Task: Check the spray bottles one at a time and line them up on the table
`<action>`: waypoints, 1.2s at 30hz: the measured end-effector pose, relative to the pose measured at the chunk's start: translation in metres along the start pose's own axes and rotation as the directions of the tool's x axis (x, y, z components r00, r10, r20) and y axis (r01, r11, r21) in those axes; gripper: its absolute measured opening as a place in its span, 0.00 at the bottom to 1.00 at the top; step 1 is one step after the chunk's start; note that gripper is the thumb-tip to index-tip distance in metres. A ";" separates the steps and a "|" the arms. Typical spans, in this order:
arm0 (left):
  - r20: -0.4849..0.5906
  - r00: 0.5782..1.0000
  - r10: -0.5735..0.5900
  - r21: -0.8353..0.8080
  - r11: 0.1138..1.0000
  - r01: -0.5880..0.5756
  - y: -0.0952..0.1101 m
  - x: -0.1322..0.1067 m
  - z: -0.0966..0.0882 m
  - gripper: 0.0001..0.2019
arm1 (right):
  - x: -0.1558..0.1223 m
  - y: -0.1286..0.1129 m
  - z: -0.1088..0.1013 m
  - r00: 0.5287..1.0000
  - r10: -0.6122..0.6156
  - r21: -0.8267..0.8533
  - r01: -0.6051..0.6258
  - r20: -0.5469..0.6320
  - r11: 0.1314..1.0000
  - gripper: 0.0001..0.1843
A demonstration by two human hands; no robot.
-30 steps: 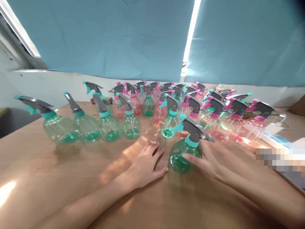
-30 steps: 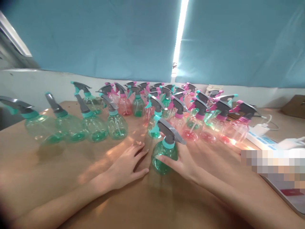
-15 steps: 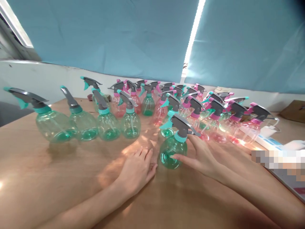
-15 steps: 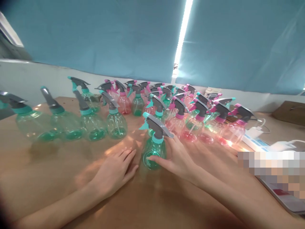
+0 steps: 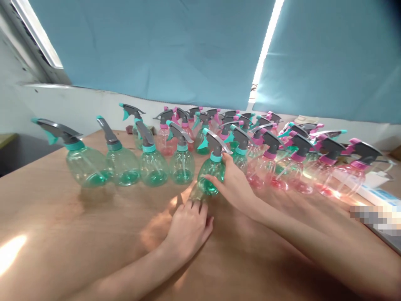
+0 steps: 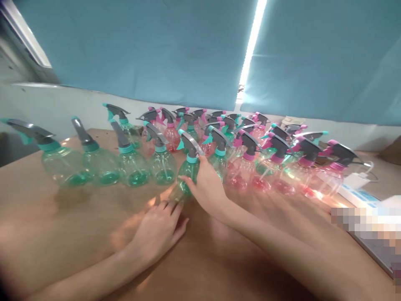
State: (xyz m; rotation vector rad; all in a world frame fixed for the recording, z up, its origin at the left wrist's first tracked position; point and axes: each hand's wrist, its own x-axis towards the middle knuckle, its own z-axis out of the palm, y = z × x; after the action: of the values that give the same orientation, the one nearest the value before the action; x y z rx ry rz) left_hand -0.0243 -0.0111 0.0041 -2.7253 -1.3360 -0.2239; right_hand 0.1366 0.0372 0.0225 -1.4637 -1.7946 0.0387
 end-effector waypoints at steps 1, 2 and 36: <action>-0.001 1.000 0.001 -0.006 1.000 -0.001 0.000 0.000 0.000 0.15 | 0.003 0.000 0.001 1.000 0.001 0.000 -0.001 -0.002 1.000 0.37; 0.002 1.000 0.004 -0.011 1.000 -0.004 0.000 0.000 0.000 0.15 | 0.006 0.000 0.003 1.000 0.002 0.003 -0.002 -0.003 1.000 0.36; -0.055 0.995 0.079 0.051 0.996 -0.077 -0.003 0.000 0.007 0.20 | 0.036 0.009 -0.105 0.979 0.022 -0.182 -0.059 -0.203 0.982 0.14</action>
State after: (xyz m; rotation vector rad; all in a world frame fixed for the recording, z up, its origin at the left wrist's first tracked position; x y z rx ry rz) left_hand -0.0262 -0.0076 -0.0024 -2.7023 -1.2017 -0.2569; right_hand 0.2052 0.0236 0.1095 -1.5760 -1.6392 -0.2551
